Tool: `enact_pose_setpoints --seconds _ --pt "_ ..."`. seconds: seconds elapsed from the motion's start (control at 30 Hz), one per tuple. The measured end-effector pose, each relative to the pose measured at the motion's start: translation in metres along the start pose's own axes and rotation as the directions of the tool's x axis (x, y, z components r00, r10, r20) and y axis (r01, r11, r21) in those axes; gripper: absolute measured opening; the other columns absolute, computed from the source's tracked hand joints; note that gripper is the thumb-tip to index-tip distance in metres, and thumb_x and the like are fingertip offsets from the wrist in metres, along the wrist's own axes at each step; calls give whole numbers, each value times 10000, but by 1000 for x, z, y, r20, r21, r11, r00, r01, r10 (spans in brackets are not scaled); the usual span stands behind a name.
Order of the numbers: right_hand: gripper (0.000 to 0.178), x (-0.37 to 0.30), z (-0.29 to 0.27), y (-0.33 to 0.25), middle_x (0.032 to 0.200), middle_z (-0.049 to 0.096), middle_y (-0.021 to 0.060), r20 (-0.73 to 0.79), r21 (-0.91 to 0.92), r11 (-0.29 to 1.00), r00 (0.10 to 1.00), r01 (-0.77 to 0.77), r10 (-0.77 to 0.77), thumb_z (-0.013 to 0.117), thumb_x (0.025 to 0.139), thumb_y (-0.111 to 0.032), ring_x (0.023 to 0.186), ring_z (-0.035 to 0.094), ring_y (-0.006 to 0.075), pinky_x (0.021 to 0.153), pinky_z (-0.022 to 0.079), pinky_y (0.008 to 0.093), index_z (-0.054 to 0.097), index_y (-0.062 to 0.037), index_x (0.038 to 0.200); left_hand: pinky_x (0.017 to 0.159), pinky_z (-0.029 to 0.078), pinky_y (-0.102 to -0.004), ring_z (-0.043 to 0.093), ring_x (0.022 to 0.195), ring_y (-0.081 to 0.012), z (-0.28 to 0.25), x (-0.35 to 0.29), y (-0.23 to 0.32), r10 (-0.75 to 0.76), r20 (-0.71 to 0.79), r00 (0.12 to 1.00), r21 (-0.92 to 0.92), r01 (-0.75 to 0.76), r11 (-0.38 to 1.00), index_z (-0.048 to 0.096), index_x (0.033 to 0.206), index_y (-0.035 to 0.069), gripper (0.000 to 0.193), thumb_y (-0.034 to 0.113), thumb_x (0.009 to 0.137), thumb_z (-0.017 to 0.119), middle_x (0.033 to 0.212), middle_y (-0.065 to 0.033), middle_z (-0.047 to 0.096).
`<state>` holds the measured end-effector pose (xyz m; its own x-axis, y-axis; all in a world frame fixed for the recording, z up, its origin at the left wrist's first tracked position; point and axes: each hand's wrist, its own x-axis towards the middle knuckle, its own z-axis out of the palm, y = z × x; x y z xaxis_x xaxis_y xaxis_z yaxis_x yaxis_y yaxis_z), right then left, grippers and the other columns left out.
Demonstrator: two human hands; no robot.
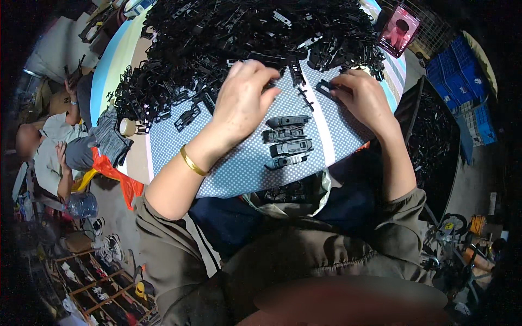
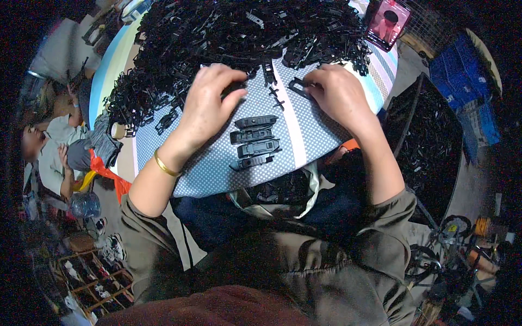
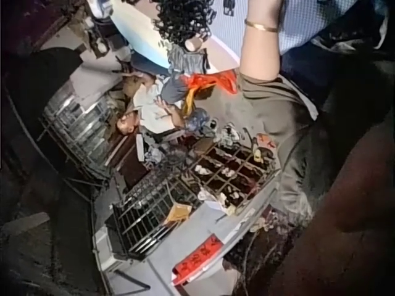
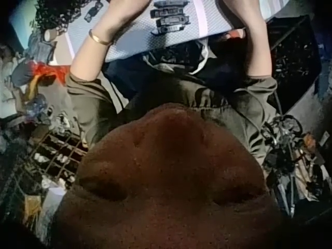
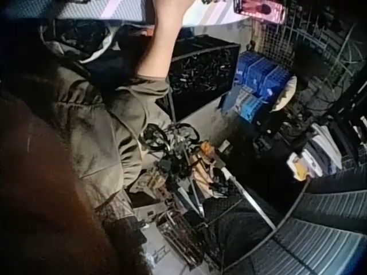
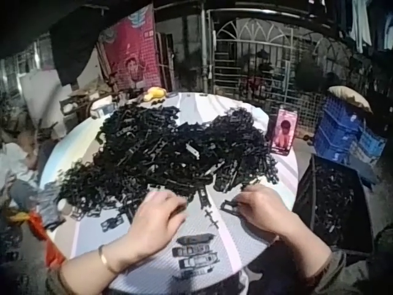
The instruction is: Assembling small black plastic components onto a white grid-patterned board.
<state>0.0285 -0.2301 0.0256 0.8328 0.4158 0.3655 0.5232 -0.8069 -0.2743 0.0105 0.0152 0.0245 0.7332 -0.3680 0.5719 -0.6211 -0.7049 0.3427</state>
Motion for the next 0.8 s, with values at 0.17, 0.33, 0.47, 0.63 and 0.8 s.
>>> enact_pose_setpoints --seconds 0.17,0.33,0.47,0.63,0.8 --pt "184 22 27 -11 795 609 115 -232 48 990 965 133 -118 609 771 -163 781 582 278 672 473 364 644 -27 890 756 450 -358 523 848 -275 1 1 -6 -2 64 998 143 -7 990 609 958 37 268 68 699 668 926 -99 551" --pt "284 46 34 -32 737 618 86 -83 -172 979 989 107 -122 653 735 -305 768 579 260 668 479 356 650 -53 868 754 454 -355 537 852 -282 1 0 -4 35 20 999 81 -36 996 601 940 38 246 66 703 662 907 -106 558" --pt "224 47 33 -27 752 632 89 -78 -230 971 993 68 -88 645 731 -244 762 583 257 667 482 357 654 -53 847 752 457 -358 543 860 -284 -2 3 -7 39 -60 997 34 -37 999 601 949 38 256 56 700 657 917 -104 565" --pt "201 29 14 -34 805 640 74 -285 40 998 958 55 -42 640 741 -160 729 604 183 681 487 291 640 -34 897 853 446 -365 536 979 -305 -8 7 2 145 -114 983 -56 -152 987 564 1098 32 400 62 711 657 1090 -148 544" --pt "159 14 8 -43 782 597 7 222 832 519 975 -196 13 632 821 -154 730 557 59 641 445 200 573 -30 901 756 502 -305 630 855 -269 -4 2 12 113 78 991 -334 -81 939 522 1194 39 426 43 779 616 966 -130 634"
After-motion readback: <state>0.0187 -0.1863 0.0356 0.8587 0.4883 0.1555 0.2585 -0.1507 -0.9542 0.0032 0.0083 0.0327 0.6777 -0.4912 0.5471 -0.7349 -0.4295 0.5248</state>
